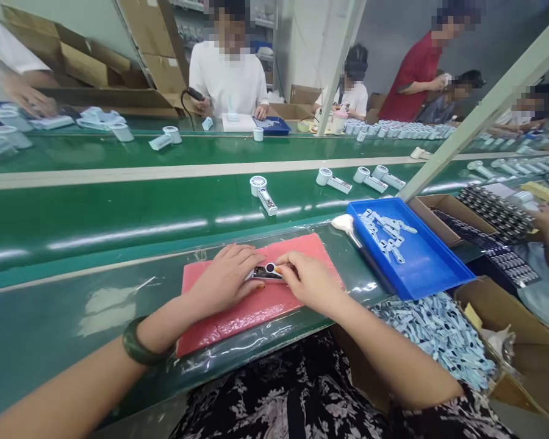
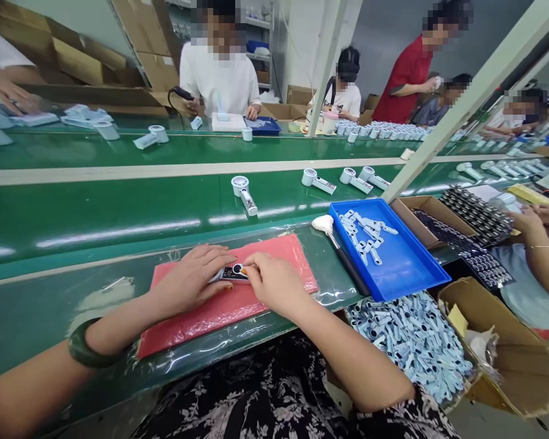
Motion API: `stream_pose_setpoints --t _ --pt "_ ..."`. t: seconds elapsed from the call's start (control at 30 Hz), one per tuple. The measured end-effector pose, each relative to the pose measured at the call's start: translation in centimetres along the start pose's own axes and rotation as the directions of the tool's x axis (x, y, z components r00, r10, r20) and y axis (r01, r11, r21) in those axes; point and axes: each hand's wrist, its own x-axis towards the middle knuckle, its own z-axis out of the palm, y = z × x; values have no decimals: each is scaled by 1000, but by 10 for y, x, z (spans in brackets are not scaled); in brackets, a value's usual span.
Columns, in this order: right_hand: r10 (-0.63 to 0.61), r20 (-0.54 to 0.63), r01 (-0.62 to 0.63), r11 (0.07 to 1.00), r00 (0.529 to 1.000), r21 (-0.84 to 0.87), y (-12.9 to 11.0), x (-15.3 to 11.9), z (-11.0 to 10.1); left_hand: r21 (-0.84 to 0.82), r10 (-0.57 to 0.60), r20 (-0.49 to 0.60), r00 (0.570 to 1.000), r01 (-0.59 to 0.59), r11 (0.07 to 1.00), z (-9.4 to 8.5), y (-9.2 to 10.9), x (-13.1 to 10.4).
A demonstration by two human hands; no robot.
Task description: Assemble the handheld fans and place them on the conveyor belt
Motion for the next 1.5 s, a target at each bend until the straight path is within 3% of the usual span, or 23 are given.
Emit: stream_pose_setpoints --t 0.2,0.37,0.43,0.57,0.7,0.9,1.07,1.33,1.5 --pt "8 63 4 980 998 -197 -12 18 10 -139 -16 -72 997 6 990 2 9 8" --pt "11 21 -7 987 1000 -159 -10 14 15 -167 -32 -84 996 18 986 -1 14 7" --pt "-14 -30 11 994 999 -110 1 7 24 -125 -38 -61 997 30 992 -2 20 5" --pt "-62 -101 76 986 993 149 41 -1 50 33 -63 22 998 62 998 -5 26 3" --pt "-72 3 69 970 997 231 67 -3 58 110 -89 65 994 82 991 -11 36 -7" --pt "-162 276 123 980 947 155 32 -9 29 10 -185 2 983 185 983 3 62 -26" --pt "-204 185 208 978 961 -3 25 -7 29 -50 -181 -67 981 178 983 16 59 -25" --pt "-239 139 262 946 961 -190 29 -14 41 11 -108 -118 987 110 994 17 48 -19" --pt "-244 57 247 968 968 -52 32 -12 40 89 -41 -67 997 46 995 7 46 -14"
